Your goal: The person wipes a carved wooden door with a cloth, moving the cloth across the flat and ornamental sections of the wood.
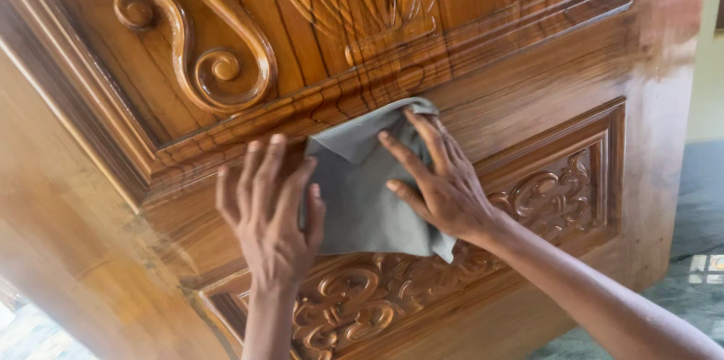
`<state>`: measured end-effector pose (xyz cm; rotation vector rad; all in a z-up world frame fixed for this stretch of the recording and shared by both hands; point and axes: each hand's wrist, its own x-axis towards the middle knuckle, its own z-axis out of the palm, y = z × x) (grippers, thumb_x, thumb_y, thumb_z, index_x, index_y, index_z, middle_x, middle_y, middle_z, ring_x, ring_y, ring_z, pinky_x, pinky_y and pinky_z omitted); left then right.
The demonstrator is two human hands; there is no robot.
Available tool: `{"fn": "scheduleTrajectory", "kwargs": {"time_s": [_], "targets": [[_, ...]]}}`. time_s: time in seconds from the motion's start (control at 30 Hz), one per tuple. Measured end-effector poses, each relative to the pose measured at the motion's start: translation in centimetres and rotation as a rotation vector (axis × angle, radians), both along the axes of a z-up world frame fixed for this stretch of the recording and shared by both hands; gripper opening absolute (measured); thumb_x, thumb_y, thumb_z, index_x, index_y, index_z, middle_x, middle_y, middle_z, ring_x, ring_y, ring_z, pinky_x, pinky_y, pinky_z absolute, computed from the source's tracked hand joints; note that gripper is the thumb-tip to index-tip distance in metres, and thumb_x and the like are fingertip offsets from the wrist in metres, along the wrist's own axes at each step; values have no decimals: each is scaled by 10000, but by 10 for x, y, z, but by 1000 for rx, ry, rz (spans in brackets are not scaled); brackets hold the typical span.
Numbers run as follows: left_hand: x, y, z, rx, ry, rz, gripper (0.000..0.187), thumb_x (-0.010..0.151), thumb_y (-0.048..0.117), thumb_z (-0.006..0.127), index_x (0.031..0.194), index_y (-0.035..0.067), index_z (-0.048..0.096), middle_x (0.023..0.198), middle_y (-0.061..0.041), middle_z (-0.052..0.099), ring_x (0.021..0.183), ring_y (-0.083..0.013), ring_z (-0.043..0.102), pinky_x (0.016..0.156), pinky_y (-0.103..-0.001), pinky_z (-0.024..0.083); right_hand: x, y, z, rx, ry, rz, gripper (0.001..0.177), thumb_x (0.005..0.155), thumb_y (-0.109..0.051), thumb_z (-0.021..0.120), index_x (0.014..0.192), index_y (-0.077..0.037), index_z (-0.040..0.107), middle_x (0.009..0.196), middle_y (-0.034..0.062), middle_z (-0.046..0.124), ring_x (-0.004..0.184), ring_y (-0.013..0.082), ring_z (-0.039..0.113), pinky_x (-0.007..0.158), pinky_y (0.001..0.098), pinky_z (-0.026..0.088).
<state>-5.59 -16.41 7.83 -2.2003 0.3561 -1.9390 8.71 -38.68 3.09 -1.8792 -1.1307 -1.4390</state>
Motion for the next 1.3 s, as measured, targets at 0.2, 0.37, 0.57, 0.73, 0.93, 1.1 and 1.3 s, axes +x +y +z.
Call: {"fn": "scheduleTrajectory", "kwargs": {"time_s": [0.2, 0.37, 0.57, 0.73, 0.93, 1.1, 1.3], "targets": [[-9, 37, 2, -192, -144, 229, 367, 1097, 256, 616, 1447, 145, 629, 1678, -124, 443, 1583, -345, 351, 1292, -625, 67, 63, -71, 4, 158, -88, -203, 763, 846, -368, 751, 1425, -21, 395, 1614, 270, 219, 1539, 460, 275, 1284, 601, 306], [-6, 33, -2, -179, -138, 259, 384, 1103, 271, 613, 1456, 120, 625, 1688, -167, 406, 1589, -401, 321, 1288, -638, 45, 75, -120, 20, 250, -13, -183, 873, 751, -220, 736, 1527, -13, 393, 1588, 227, 290, 1517, 455, 312, 1265, 594, 325], [-8, 31, -2, -181, -142, 251, 385, 1108, 274, 612, 1459, 116, 619, 1685, -173, 407, 1590, -405, 318, 1288, -641, 52, 64, -124, 28, 197, 27, -399, 901, 613, -369, 877, 1449, -266, 556, 1533, 217, 396, 1460, 433, 328, 1225, 605, 173], [-5, 35, -2, -172, -144, 257, 387, 1103, 266, 618, 1458, 112, 613, 1682, -178, 415, 1585, -404, 321, 1283, -650, 50, 47, -79, 26, 179, 31, -300, 725, 773, -349, 845, 1442, -296, 570, 1515, 230, 412, 1466, 410, 331, 1276, 591, 146], [-7, 34, -4, -168, -131, 245, 368, 1115, 258, 615, 1440, 87, 593, 1672, -188, 420, 1588, -411, 311, 1300, -652, 44, 4, -34, 34, 11, 15, -284, 591, 878, -211, 788, 1437, -179, 596, 1648, 124, 365, 1584, 292, 296, 1351, 537, 131], [-10, 30, -1, -163, -132, 230, 377, 1116, 256, 632, 1448, 84, 589, 1674, -206, 431, 1597, -428, 316, 1287, -653, 39, -16, -31, 46, -158, 16, -42, 674, 843, -372, 682, 1440, -101, 530, 1620, 89, 321, 1490, 277, 290, 1242, 602, 72], [-23, 10, 13, -314, -45, 73, 387, 1000, 239, 590, 1354, 81, 587, 1549, -229, 425, 1480, -474, 307, 1185, -719, 47, 26, -65, 43, -11, 0, -192, 688, 960, -459, 594, 1523, -103, 419, 1645, 123, 327, 1550, 293, 251, 1291, 571, 50]]}}
